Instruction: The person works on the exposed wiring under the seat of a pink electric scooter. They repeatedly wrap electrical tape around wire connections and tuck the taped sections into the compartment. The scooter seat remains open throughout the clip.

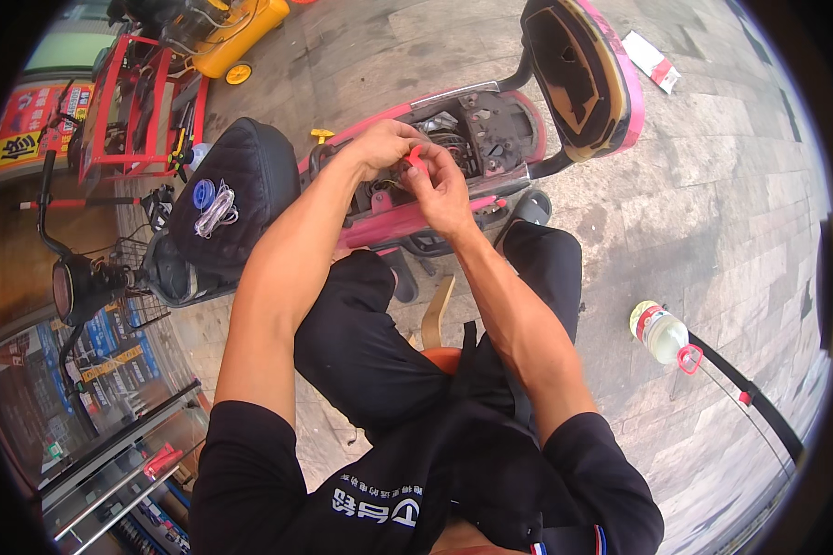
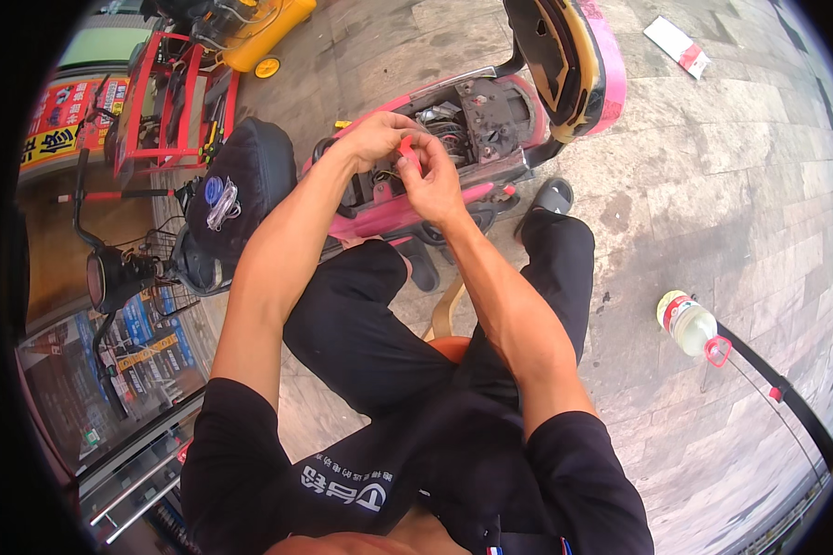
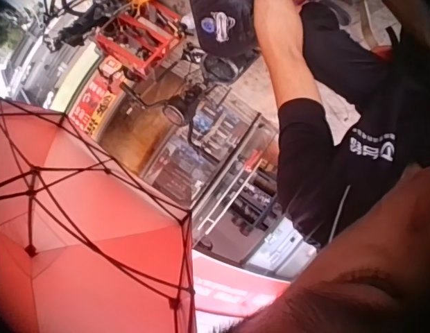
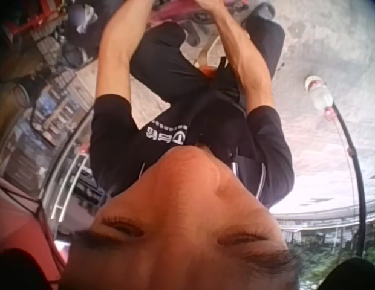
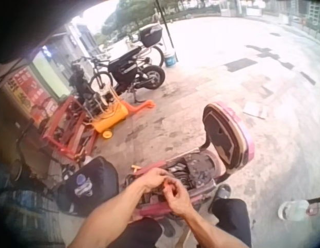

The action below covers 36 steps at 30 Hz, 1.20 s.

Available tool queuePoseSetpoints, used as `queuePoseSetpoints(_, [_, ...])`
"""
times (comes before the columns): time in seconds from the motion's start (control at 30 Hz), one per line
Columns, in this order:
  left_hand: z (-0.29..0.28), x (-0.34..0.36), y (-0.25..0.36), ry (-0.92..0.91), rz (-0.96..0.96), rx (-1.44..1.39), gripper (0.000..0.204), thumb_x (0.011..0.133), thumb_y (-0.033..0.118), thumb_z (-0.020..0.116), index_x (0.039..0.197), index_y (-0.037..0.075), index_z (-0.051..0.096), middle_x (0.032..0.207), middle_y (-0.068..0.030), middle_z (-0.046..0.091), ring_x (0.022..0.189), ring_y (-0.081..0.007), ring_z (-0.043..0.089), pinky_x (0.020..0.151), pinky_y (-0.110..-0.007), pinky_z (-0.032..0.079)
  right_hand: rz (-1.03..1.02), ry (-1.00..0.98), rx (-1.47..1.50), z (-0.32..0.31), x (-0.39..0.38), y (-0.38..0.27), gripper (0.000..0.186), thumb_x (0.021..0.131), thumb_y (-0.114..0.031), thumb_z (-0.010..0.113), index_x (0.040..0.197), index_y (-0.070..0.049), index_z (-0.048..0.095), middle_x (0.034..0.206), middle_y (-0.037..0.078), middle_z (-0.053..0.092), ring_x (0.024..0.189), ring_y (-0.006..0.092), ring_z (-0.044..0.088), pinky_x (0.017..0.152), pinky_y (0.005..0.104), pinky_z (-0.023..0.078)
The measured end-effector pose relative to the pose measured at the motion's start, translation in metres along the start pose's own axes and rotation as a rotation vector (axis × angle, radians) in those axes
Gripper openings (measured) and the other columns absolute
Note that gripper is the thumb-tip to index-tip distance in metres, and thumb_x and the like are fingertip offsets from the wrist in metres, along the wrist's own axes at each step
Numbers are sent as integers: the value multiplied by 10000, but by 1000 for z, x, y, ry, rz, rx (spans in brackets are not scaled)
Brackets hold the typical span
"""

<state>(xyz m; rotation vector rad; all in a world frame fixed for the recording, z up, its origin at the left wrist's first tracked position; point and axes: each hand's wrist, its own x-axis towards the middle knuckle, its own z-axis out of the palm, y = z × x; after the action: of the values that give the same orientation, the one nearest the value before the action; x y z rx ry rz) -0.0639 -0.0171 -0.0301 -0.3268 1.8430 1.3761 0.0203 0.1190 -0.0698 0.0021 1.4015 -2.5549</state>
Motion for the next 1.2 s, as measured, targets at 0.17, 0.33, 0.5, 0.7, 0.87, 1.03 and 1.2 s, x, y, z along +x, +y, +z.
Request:
queuePoseSetpoints(0.17, [3,-9,5,-151,-44,-152,165,951,144,605,1052,16,628,900,-66,686,749,-135,651,626,-255,523,-11,53,231,-5,-18,-14,330,942,-27,550,1262,-3,470,996,53,636,861,84,578,794,221,470])
queuePoseSetpoints(0.33, [17,-17,13,-121,-81,59,130,953,153,593,999,32,600,904,-76,696,780,-152,665,627,-253,507,-56,66,277,-42,-56,-47,410,959,-115,600,1308,7,422,1043,90,647,881,125,598,826,268,485])
queuePoseSetpoints(0.5, [28,-21,25,-95,-79,260,141,930,121,560,1009,6,582,913,-111,705,762,-143,633,620,-261,477,-57,99,216,-71,-73,-57,417,959,-124,605,1313,1,424,1009,71,650,857,111,584,827,275,481])
queuePoseSetpoints(0.7, [34,-14,33,-88,54,552,169,904,120,513,990,-14,570,868,-154,697,708,-147,612,608,-285,467,12,128,178,-74,-94,-43,400,952,-158,627,1291,-21,466,993,57,655,838,104,578,798,260,467])
queuePoseSetpoints(0.87, [43,-9,34,-12,-89,513,151,879,77,464,945,-17,561,820,-152,685,684,-150,609,608,-295,480,49,144,182,-71,-104,-39,414,951,-157,628,1303,-18,461,1007,59,656,844,108,588,808,268,479])
queuePoseSetpoints(1.03, [47,-10,18,120,31,588,143,849,57,470,898,-35,568,839,-166,679,706,-188,636,642,-346,505,36,135,160,-75,-105,-41,414,951,-134,616,1313,-13,456,1012,58,654,860,113,593,831,276,487])
queuePoseSetpoints(1.2, [48,-12,-6,313,385,752,182,826,69,533,944,-43,614,859,-168,673,742,-224,640,685,-379,505,44,88,118,-70,-100,-42,409,953,-103,589,1325,-4,450,1055,59,642,888,101,587,839,264,479])
